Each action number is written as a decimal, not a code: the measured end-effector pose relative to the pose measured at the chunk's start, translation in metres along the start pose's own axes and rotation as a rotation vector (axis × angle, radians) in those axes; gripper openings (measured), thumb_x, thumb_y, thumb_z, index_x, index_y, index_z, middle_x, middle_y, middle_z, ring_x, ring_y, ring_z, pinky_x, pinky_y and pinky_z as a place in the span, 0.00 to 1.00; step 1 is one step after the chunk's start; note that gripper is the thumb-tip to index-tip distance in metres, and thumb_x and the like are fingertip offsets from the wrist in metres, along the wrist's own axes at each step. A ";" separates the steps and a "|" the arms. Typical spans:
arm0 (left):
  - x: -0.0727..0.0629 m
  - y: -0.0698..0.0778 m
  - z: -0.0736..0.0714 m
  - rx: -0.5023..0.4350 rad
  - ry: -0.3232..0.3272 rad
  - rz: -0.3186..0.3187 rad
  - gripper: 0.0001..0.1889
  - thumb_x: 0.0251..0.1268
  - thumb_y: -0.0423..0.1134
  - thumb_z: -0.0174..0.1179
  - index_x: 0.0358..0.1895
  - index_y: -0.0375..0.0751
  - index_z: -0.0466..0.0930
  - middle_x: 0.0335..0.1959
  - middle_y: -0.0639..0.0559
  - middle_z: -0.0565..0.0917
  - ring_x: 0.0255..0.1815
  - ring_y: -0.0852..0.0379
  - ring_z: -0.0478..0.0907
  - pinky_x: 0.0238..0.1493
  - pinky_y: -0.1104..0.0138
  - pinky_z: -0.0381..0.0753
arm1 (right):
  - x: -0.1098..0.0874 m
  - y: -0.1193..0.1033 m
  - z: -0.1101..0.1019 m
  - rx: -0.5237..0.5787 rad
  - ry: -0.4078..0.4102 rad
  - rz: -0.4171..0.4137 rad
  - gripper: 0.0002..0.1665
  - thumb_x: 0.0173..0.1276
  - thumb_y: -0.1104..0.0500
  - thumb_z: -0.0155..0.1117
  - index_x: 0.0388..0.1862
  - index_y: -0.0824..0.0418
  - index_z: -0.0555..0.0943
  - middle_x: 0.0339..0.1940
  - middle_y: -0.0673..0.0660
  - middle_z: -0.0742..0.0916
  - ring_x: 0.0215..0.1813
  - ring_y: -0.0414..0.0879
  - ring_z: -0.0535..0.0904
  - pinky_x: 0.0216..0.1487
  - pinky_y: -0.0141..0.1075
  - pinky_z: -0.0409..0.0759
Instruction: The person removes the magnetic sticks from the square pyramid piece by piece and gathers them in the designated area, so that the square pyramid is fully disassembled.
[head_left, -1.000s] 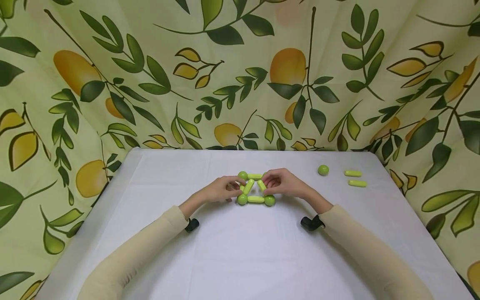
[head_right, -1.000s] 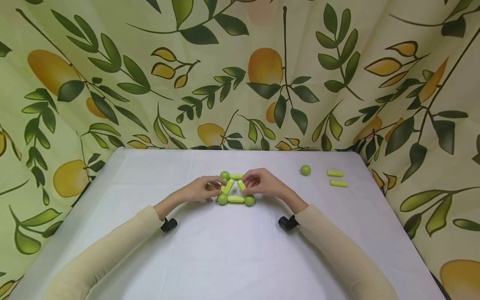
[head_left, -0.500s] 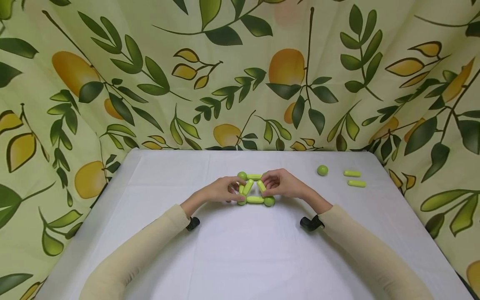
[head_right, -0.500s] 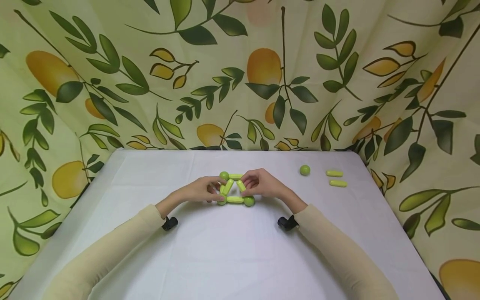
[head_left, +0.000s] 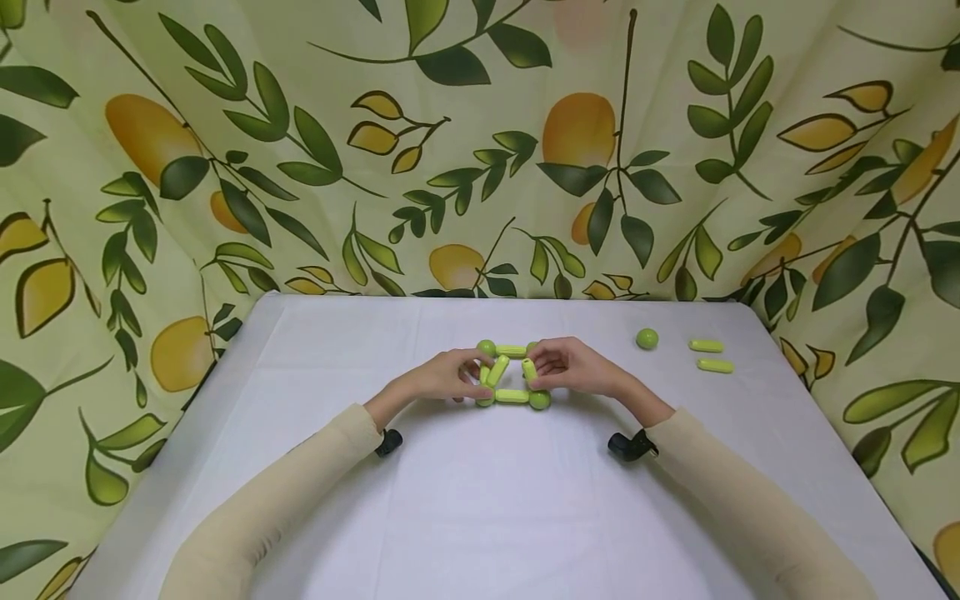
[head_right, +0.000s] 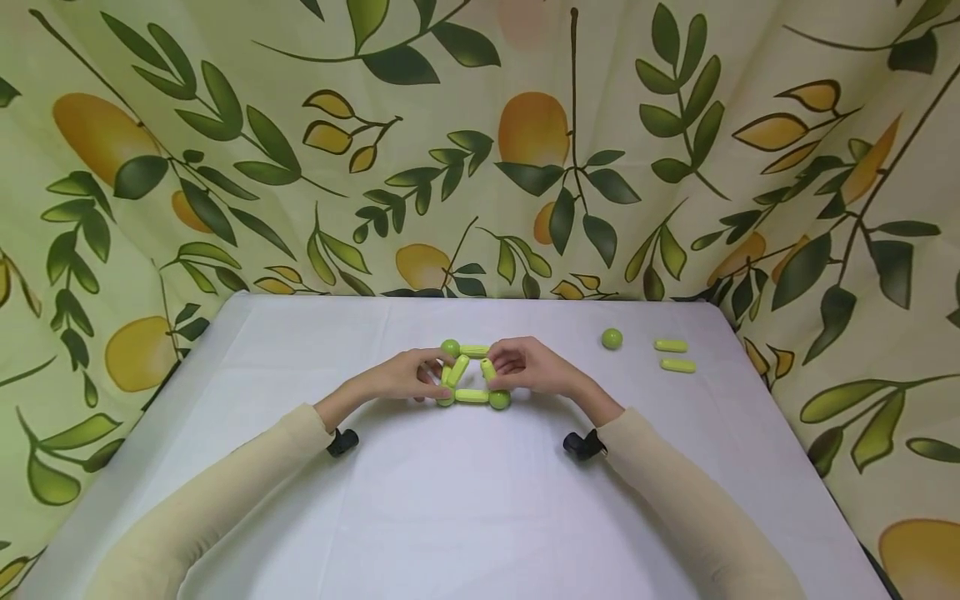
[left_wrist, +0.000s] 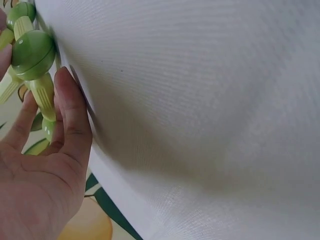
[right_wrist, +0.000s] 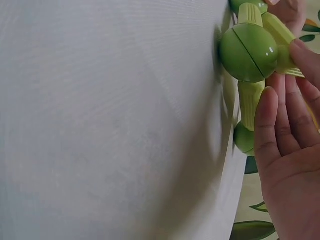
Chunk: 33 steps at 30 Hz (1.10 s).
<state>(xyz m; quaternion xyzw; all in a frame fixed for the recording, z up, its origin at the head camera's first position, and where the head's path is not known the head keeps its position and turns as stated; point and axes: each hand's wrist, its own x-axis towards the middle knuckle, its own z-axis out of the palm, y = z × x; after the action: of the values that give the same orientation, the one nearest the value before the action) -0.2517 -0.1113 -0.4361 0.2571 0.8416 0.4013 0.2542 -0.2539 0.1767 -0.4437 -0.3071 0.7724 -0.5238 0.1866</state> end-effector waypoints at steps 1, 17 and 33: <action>0.000 0.000 0.000 0.001 0.000 -0.001 0.27 0.64 0.41 0.72 0.64 0.41 0.75 0.48 0.45 0.77 0.38 0.54 0.82 0.30 0.62 0.84 | -0.001 0.000 0.000 0.003 0.002 0.002 0.18 0.63 0.70 0.75 0.51 0.68 0.81 0.43 0.59 0.87 0.47 0.53 0.84 0.51 0.40 0.83; 0.001 0.003 0.000 0.013 0.002 -0.013 0.26 0.65 0.41 0.72 0.64 0.42 0.75 0.48 0.45 0.78 0.39 0.54 0.81 0.31 0.63 0.84 | -0.004 0.006 0.001 -0.027 -0.015 -0.052 0.23 0.61 0.69 0.76 0.54 0.74 0.81 0.42 0.58 0.87 0.45 0.51 0.83 0.50 0.40 0.83; 0.002 0.000 0.000 0.011 0.005 -0.009 0.26 0.65 0.41 0.72 0.64 0.43 0.76 0.48 0.46 0.78 0.39 0.54 0.81 0.31 0.63 0.84 | -0.015 0.005 0.009 -0.172 0.106 -0.047 0.22 0.57 0.65 0.81 0.49 0.68 0.83 0.37 0.52 0.86 0.38 0.49 0.81 0.39 0.35 0.82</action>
<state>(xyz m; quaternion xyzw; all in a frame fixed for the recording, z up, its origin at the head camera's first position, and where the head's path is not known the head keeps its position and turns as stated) -0.2528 -0.1102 -0.4369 0.2537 0.8455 0.3962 0.2525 -0.2385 0.1815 -0.4520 -0.3118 0.8158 -0.4754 0.1059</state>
